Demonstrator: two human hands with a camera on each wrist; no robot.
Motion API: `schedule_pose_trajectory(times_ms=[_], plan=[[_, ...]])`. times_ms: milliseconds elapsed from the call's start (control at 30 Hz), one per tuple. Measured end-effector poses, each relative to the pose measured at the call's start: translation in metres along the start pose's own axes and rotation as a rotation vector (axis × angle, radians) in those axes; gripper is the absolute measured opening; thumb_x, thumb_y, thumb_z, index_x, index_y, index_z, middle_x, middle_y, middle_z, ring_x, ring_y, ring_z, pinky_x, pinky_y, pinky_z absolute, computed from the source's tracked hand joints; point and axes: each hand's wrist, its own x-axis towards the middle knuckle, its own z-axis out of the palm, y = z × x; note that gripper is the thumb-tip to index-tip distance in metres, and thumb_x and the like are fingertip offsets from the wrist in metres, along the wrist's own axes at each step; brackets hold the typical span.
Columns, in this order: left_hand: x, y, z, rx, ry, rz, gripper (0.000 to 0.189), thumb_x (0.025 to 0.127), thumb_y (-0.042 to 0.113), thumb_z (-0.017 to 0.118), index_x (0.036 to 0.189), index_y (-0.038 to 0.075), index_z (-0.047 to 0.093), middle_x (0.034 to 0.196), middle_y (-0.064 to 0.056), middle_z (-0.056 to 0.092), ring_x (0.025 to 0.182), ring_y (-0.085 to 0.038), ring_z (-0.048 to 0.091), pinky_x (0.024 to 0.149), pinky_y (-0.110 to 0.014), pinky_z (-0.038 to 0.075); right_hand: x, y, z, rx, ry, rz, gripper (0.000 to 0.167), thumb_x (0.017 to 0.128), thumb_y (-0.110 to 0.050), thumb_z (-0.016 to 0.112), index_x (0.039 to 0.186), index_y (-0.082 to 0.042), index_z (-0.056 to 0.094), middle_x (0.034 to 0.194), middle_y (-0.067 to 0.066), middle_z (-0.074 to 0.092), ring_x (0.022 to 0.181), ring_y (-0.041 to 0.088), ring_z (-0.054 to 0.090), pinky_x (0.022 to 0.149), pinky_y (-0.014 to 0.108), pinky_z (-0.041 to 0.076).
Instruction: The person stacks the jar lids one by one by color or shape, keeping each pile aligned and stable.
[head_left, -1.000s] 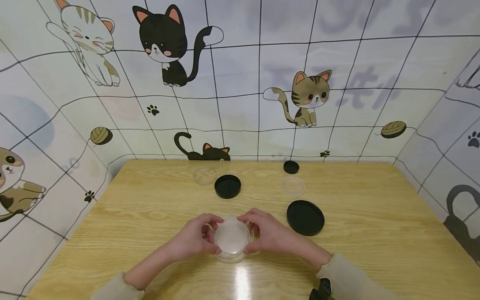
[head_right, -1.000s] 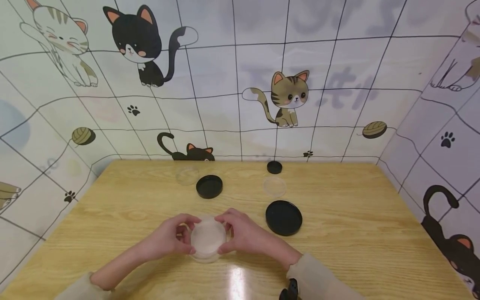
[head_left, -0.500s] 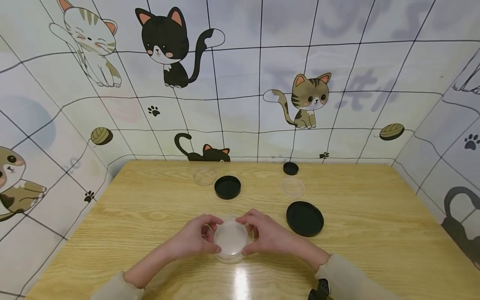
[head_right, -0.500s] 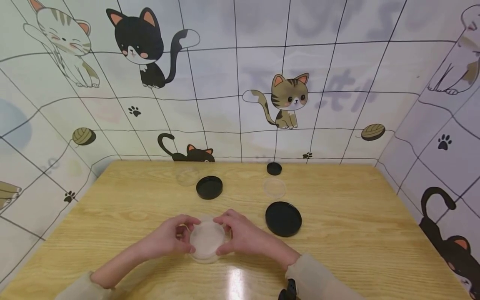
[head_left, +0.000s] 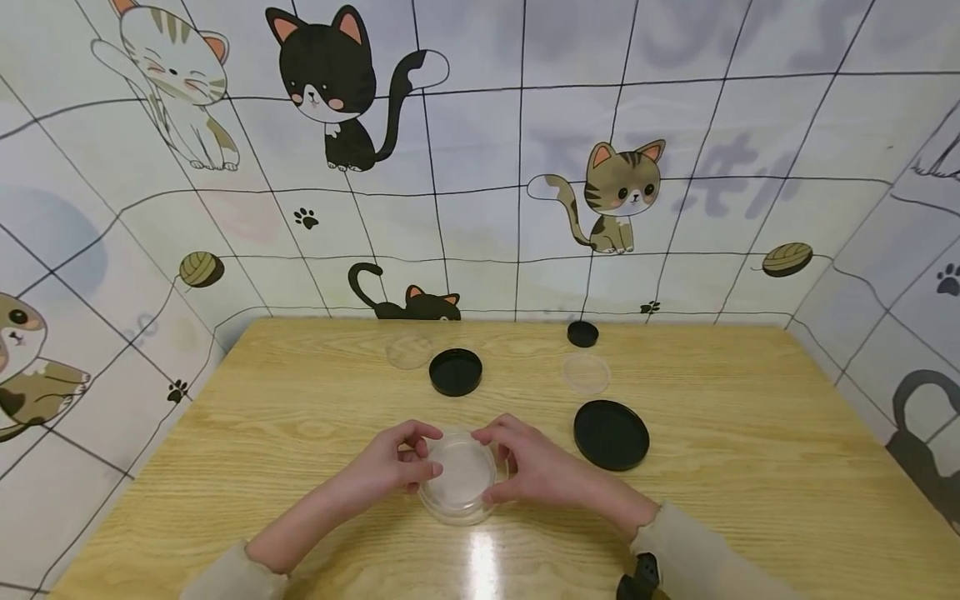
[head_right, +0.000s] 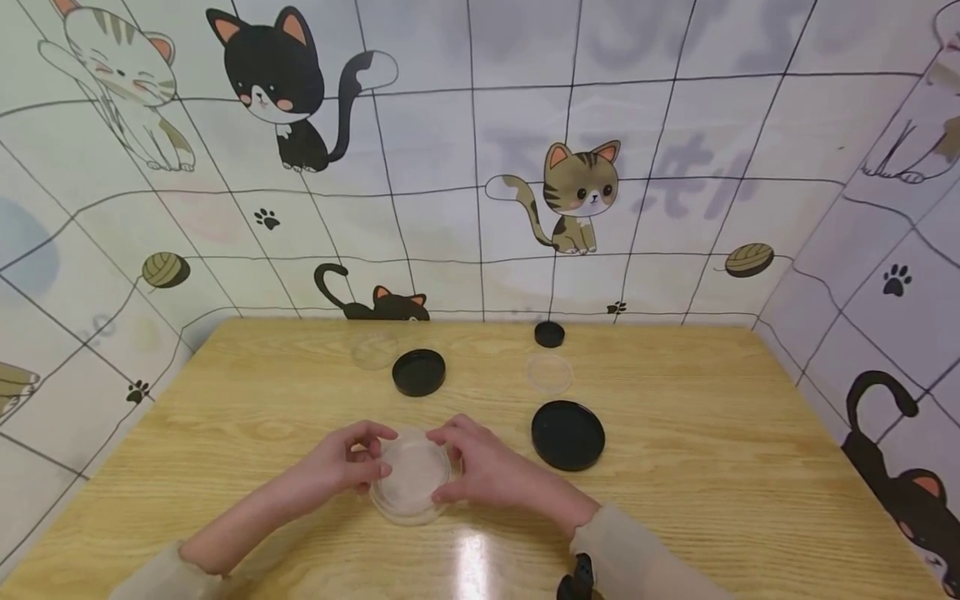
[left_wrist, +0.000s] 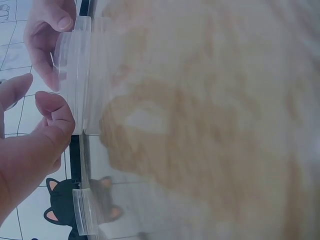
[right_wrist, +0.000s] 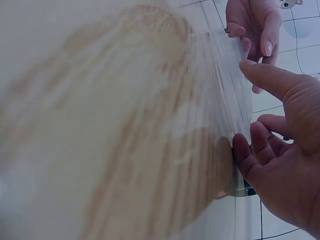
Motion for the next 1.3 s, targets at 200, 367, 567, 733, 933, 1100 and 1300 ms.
schedule_pose_trajectory(times_ms=[200,367,567,733,933,1100,1300], plan=[[-0.001,0.001,-0.002,-0.001,0.012,0.001,0.05,0.093,0.009,0.074,0.134,-0.008,0.051,0.1,-0.01,0.045,0.075,-0.017,0.05,0.062,-0.027,0.047,0.001,-0.001,-0.002,-0.002,-0.002,-0.001,0.069,0.081,-0.023,0.09,0.14,-0.006,0.059,0.106,0.001,0.051,0.08,0.016,0.052,0.069,0.025,0.047],[0.0,0.002,-0.006,0.035,0.03,0.013,0.05,0.092,0.01,0.075,0.133,-0.006,0.053,0.103,-0.011,0.047,0.075,-0.017,0.051,0.063,-0.027,0.048,0.003,-0.001,-0.004,0.008,-0.001,-0.018,0.067,0.082,-0.022,0.089,0.14,-0.005,0.059,0.107,0.001,0.053,0.08,0.016,0.054,0.07,0.025,0.049],[0.0,0.005,-0.018,0.078,0.042,0.057,0.052,0.09,0.01,0.076,0.134,-0.006,0.053,0.105,-0.014,0.047,0.071,-0.016,0.051,0.063,-0.028,0.048,0.008,-0.002,-0.01,0.033,0.009,-0.037,0.065,0.084,-0.019,0.088,0.14,-0.003,0.059,0.118,0.005,0.056,0.083,0.017,0.056,0.071,0.027,0.051],[0.003,0.014,-0.031,0.104,0.057,0.093,0.056,0.09,0.011,0.077,0.136,-0.006,0.052,0.108,-0.017,0.047,0.071,-0.015,0.053,0.065,-0.03,0.048,0.019,-0.008,-0.023,0.018,0.029,-0.054,0.064,0.085,-0.018,0.087,0.14,-0.003,0.059,0.128,0.01,0.057,0.091,0.02,0.058,0.073,0.028,0.052],[0.011,0.024,-0.049,0.121,0.096,0.115,0.054,0.09,0.009,0.076,0.137,-0.005,0.053,0.118,-0.025,0.047,0.083,-0.019,0.062,0.073,-0.032,0.054,0.039,-0.019,-0.042,0.019,0.061,-0.089,0.063,0.085,-0.014,0.086,0.141,-0.002,0.059,0.131,0.018,0.056,0.096,0.031,0.061,0.077,0.029,0.054],[0.019,0.031,-0.063,0.137,0.122,0.133,0.055,0.091,0.009,0.075,0.14,-0.002,0.053,0.127,-0.029,0.049,0.092,-0.025,0.066,0.079,-0.035,0.058,0.06,-0.021,-0.052,-0.01,0.101,-0.105,0.062,0.085,-0.013,0.086,0.14,-0.002,0.059,0.131,0.018,0.057,0.094,0.032,0.062,0.076,0.029,0.054],[0.031,0.032,-0.078,0.133,0.153,0.126,0.056,0.091,0.007,0.074,0.142,0.0,0.052,0.134,-0.029,0.05,0.099,-0.025,0.068,0.083,-0.036,0.058,0.083,-0.02,-0.059,-0.041,0.146,-0.095,0.062,0.085,-0.012,0.086,0.14,-0.001,0.059,0.131,0.017,0.057,0.091,0.024,0.061,0.079,0.031,0.054]])
